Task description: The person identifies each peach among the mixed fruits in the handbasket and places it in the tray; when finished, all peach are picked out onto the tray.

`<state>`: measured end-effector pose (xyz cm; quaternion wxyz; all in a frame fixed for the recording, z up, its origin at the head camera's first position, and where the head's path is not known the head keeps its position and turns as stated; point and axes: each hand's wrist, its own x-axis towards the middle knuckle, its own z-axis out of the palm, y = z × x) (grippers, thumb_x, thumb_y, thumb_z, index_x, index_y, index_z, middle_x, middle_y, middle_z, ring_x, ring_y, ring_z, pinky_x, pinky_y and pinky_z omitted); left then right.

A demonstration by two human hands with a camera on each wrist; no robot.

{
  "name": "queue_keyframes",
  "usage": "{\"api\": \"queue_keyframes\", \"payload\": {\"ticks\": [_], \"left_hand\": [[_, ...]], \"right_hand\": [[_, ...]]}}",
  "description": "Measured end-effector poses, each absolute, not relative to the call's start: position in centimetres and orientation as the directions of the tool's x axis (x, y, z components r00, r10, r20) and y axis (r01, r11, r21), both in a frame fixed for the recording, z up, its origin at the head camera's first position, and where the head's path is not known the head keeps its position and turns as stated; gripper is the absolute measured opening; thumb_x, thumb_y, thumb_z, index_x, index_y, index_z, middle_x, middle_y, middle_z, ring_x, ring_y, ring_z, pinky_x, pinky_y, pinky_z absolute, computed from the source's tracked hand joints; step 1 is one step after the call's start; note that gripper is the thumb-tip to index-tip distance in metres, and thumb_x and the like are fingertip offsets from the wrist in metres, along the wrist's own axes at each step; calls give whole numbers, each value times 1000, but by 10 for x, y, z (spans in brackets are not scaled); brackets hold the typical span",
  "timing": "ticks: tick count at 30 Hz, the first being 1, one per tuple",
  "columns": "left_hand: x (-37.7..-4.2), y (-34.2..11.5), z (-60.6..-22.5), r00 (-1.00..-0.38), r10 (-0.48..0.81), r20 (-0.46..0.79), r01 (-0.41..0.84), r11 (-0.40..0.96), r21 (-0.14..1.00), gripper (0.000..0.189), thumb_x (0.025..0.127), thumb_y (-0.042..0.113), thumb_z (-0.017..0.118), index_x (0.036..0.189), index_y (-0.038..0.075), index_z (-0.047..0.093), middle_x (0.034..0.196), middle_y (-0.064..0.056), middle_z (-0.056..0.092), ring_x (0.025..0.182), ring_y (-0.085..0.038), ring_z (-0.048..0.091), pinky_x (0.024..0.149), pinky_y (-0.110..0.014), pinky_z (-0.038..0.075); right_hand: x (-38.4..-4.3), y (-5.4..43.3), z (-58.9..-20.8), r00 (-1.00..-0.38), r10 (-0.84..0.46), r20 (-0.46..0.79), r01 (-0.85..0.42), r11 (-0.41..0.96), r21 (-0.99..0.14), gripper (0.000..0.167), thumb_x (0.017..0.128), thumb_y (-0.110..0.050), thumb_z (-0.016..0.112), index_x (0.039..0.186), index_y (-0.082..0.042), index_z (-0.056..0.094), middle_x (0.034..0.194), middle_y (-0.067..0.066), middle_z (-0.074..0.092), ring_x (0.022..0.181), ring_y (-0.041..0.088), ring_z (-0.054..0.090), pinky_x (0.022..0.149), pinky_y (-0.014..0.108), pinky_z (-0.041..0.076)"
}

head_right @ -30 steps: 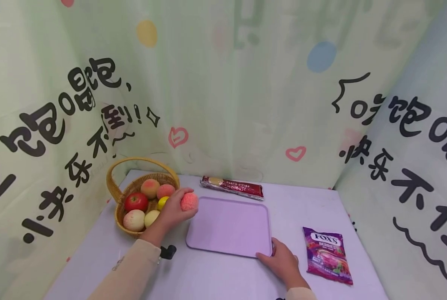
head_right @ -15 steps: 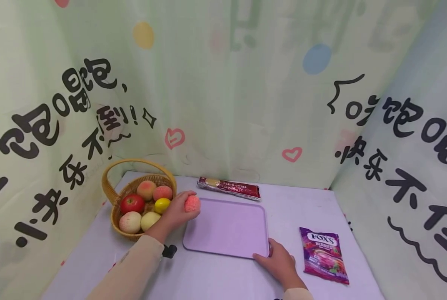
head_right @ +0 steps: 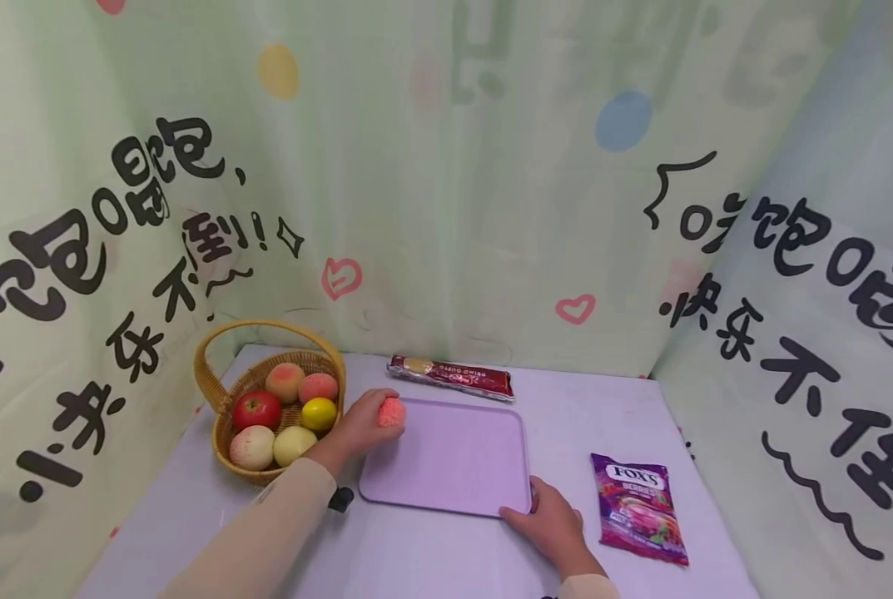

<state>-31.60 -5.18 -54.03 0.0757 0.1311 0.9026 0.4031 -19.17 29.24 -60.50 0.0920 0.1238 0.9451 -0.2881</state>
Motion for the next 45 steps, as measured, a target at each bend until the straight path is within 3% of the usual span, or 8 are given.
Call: {"api": "queue_keyframes", "payload": {"ticks": [8,26,33,45], "left_hand": [[-322,-50,-550,-954,294,-53,165,668,725,64,89,27,78,145,12,52,144,-12,52,112,-25,56,101,-45,52],[-340,-40,-568,-954,291,-69,166,709,686,64,90,31,78,144,11,51,138,-13,54,106,-24,57,98,-43,52],[-347,-34,-567,-954,293,-63,175,714,678,66,89,29,78,146,10,50,139,-13,54,106,-24,56,98,-43,51],[-353,-23,-567,-936,346,-68,230,745,626,71,85,29,80,145,6,51,141,-14,55,107,-24,56,101,-41,50]], "right_hand": [[-190,287,-607,-962,171,-214,261,811,-524,106,72,-68,81,145,3,51,87,2,58,82,19,53,75,41,34],[-191,290,-603,-959,179,-219,270,812,-517,108,71,-69,81,147,2,50,91,3,61,87,21,54,78,45,38],[-191,292,-601,-957,190,-217,278,811,-515,110,71,-70,81,147,3,49,98,4,65,92,23,56,85,51,42],[-188,293,-604,-960,191,-203,271,810,-521,107,72,-68,82,147,2,50,89,1,60,86,20,54,78,44,37]]}}
